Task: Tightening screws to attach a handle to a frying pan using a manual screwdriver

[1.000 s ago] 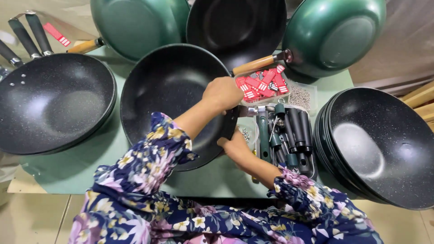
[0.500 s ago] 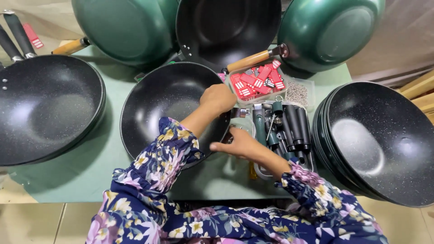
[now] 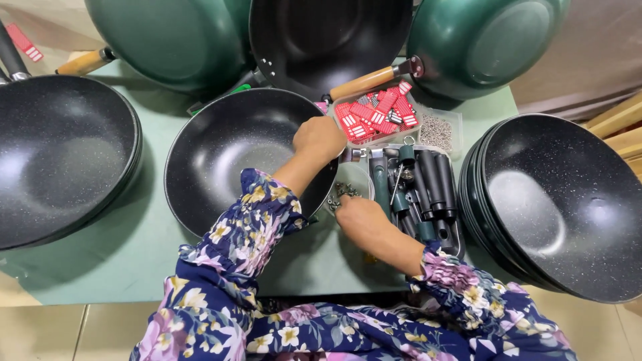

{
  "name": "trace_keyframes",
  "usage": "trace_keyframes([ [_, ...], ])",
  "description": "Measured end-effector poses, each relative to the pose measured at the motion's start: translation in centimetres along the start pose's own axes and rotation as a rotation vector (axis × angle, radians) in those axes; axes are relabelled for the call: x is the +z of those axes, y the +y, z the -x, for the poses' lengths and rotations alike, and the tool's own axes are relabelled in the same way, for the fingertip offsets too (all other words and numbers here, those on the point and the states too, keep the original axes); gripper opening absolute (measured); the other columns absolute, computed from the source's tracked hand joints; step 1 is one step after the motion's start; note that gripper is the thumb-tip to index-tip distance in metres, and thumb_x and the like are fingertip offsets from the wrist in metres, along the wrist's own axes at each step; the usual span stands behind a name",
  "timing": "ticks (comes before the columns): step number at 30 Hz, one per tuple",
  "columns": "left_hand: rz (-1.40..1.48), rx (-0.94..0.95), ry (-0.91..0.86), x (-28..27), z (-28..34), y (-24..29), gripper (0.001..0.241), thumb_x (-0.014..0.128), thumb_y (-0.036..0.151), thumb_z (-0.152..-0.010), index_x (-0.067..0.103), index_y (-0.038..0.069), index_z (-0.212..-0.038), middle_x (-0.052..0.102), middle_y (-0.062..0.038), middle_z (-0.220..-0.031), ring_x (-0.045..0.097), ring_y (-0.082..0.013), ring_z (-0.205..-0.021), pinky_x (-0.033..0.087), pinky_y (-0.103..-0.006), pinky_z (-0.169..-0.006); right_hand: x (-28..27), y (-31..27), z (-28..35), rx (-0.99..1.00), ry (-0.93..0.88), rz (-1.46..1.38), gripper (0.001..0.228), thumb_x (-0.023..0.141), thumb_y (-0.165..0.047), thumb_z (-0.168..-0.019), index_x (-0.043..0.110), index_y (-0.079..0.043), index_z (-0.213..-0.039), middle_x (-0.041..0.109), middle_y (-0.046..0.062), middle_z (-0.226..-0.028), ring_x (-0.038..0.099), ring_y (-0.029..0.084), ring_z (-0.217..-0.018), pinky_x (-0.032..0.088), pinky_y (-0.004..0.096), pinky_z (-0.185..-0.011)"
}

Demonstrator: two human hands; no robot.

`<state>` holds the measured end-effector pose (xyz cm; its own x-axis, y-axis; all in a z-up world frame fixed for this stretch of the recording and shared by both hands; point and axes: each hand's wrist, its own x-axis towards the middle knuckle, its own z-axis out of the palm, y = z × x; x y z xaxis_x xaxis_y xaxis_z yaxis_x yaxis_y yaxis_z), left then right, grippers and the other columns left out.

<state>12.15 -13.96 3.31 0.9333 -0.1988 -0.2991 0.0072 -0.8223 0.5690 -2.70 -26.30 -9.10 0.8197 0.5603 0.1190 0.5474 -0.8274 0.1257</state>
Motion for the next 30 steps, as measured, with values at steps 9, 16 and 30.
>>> trace_keyframes([
  [9,-0.079,0.08,0.099,3.5,-2.6,-1.3,0.033,0.057,0.02,-0.092,0.075,-0.006,-0.101,0.073,-0.025,-0.089,0.073,-0.0445,-0.096,0.059,-0.0587,-0.079,-1.4,-2.0,0.8,-0.125,-0.07,-0.078,0.015,0.07,0.006,-0.07,0.067,-0.006,-0.061,0.061,0.009,-0.059,0.065,0.028,-0.049,0.054,0.036,-0.042],
  [16,-0.149,0.119,0.154,5.5,-4.2,-1.8,0.03,0.057,0.017,-0.095,0.075,-0.006,-0.09,0.071,-0.025,-0.077,0.074,-0.0429,-0.085,0.058,-0.0584,-0.066,-3.8,-2.1,0.8,-0.121,-0.247,-0.145,0.007,0.076,-0.001,-0.073,0.072,-0.003,-0.068,0.067,0.014,-0.063,0.07,0.032,-0.056,0.058,0.043,-0.049],
  [30,-0.281,0.305,-0.062,1.6,4.8,-2.5,0.048,0.044,0.03,-0.103,0.065,-0.01,-0.118,0.071,-0.032,-0.095,0.073,-0.0471,-0.094,0.059,-0.0595,-0.076,-8.4,10.2,-0.3,0.655,-0.406,-0.213,0.03,0.06,-0.026,-0.094,0.074,-0.005,-0.111,0.074,0.02,-0.097,0.075,0.04,-0.093,0.061,0.056,-0.076],
])
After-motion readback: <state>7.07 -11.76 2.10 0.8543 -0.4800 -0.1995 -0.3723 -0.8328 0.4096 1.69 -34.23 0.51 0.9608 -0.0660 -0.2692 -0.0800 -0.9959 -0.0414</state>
